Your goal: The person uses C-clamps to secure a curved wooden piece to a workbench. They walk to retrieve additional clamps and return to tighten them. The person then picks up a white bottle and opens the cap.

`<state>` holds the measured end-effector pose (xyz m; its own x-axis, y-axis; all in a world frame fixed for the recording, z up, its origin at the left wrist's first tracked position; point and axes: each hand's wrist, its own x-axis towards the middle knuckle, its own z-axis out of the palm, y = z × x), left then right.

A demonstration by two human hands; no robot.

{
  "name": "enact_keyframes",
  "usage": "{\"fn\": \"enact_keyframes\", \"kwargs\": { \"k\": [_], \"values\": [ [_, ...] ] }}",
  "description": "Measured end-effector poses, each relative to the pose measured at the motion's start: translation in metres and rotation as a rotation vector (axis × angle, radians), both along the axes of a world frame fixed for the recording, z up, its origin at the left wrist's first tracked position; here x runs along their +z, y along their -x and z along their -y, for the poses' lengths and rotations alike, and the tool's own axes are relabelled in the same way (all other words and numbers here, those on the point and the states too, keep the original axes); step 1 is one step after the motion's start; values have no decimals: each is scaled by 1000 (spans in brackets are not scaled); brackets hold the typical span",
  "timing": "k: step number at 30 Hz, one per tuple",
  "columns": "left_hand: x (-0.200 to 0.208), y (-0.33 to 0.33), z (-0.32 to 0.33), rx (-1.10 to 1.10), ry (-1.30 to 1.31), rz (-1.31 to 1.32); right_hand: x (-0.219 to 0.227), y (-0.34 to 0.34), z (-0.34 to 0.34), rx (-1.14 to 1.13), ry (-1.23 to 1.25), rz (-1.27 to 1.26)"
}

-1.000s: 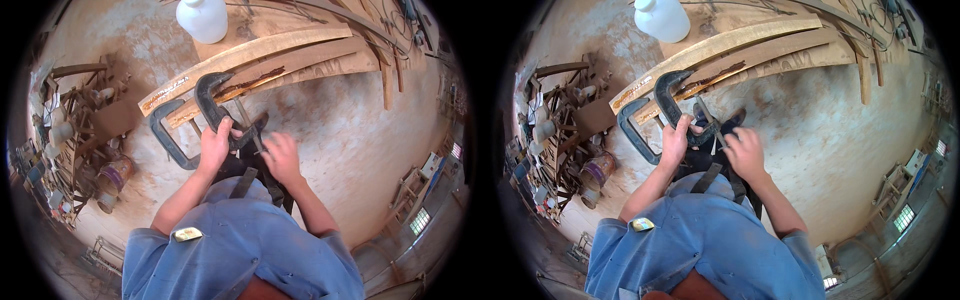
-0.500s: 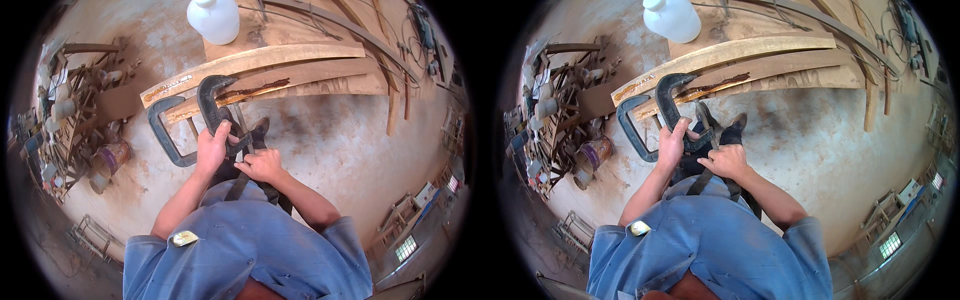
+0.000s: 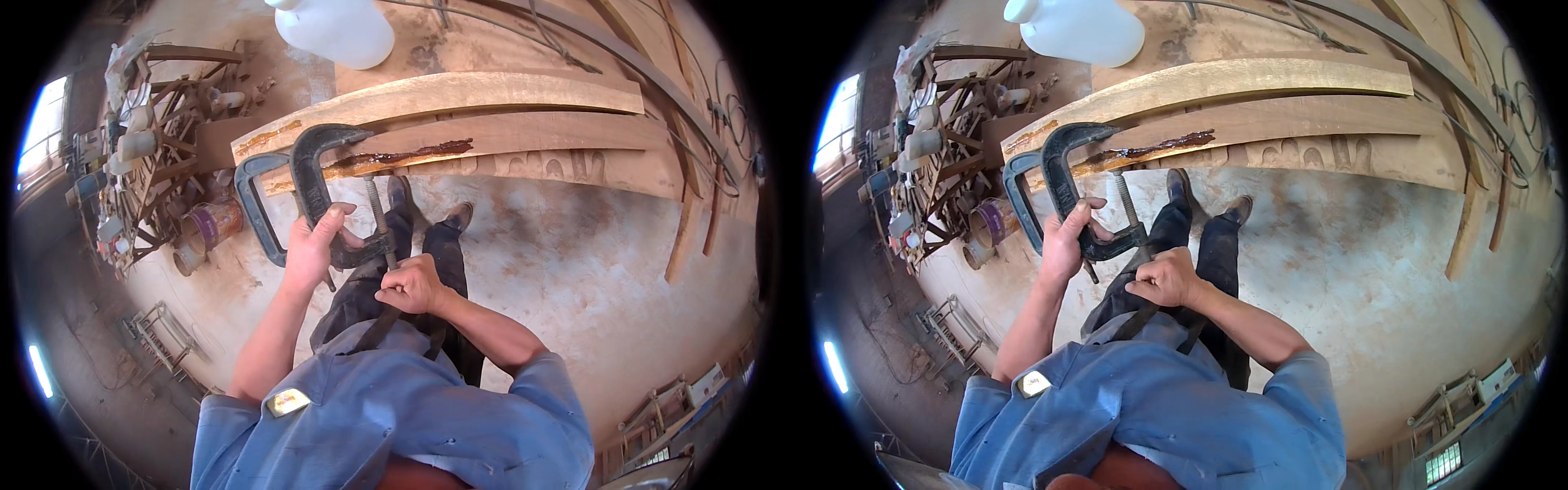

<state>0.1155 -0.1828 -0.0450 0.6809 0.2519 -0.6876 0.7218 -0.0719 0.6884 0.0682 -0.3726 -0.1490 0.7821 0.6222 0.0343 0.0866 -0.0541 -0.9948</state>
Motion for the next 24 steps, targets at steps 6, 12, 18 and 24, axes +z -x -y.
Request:
{"fn": "enact_keyframes", "kwargs": {
  "k": [6,12,18,24],
  "values": [
    [2,1,6,60,-33,40,-9,1,0,14,-173,-75],
    [2,0,10,109,-23,39,-21,13,-4,-56,-232,-38],
    [5,-2,7,73,36,22,-11,9,-2,-73,-311,-62],
    [4,-3,6,78,49,26,-24,24,-9,-82,-396,-175]
  ]
}}
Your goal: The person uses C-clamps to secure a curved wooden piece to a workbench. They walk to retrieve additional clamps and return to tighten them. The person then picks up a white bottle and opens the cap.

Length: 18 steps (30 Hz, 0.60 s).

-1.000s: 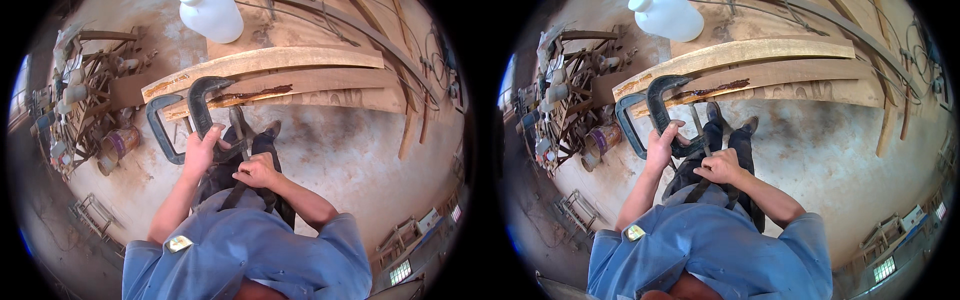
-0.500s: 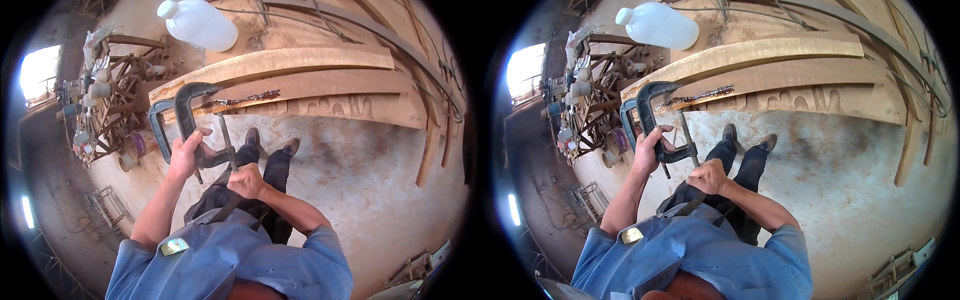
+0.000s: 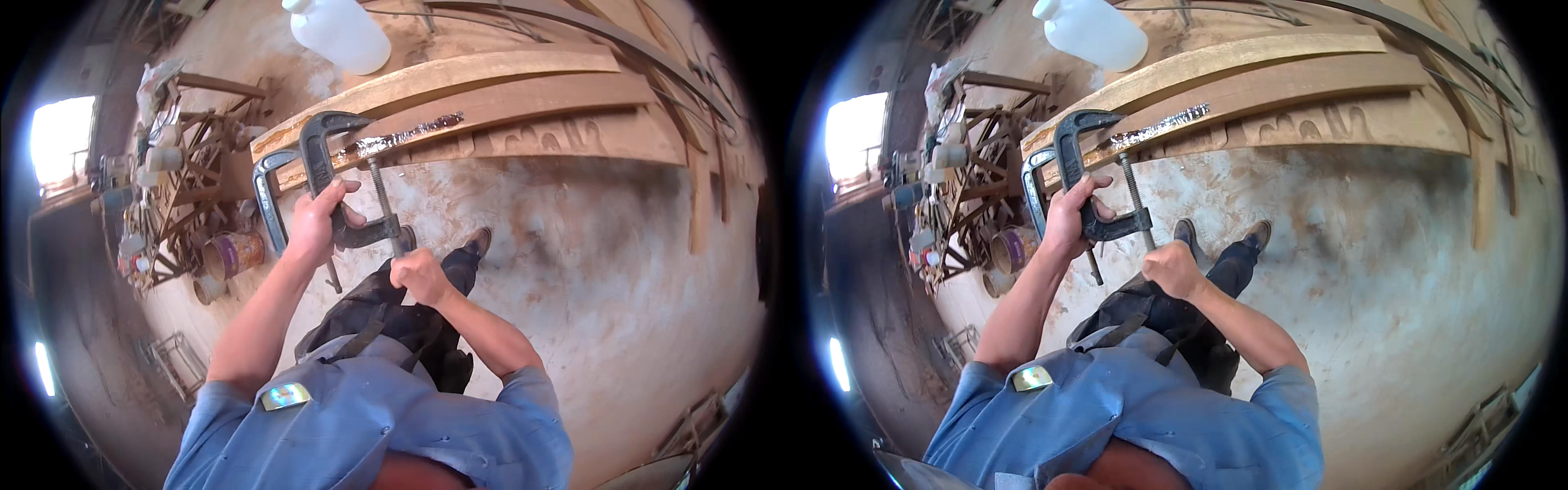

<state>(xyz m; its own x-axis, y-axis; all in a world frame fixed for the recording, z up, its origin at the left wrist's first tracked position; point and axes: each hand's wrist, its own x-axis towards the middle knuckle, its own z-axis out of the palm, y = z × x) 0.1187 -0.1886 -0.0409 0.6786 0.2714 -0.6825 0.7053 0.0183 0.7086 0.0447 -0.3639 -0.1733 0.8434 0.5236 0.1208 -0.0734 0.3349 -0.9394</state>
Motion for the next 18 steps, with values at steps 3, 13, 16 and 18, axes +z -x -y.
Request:
{"fn": "enact_keyframes", "kwargs": {
  "k": [3,13,16,18],
  "values": [
    [-11,4,-6,-1,10,46,-3,8,-4,-77,17,-20],
    [5,9,-15,-167,39,93,28,46,-37,-598,567,-179],
    [14,38,-53,-413,-295,289,30,38,-42,-653,700,-233],
    [21,60,-97,-600,-595,500,39,35,-42,-649,685,-232]
  ]
}}
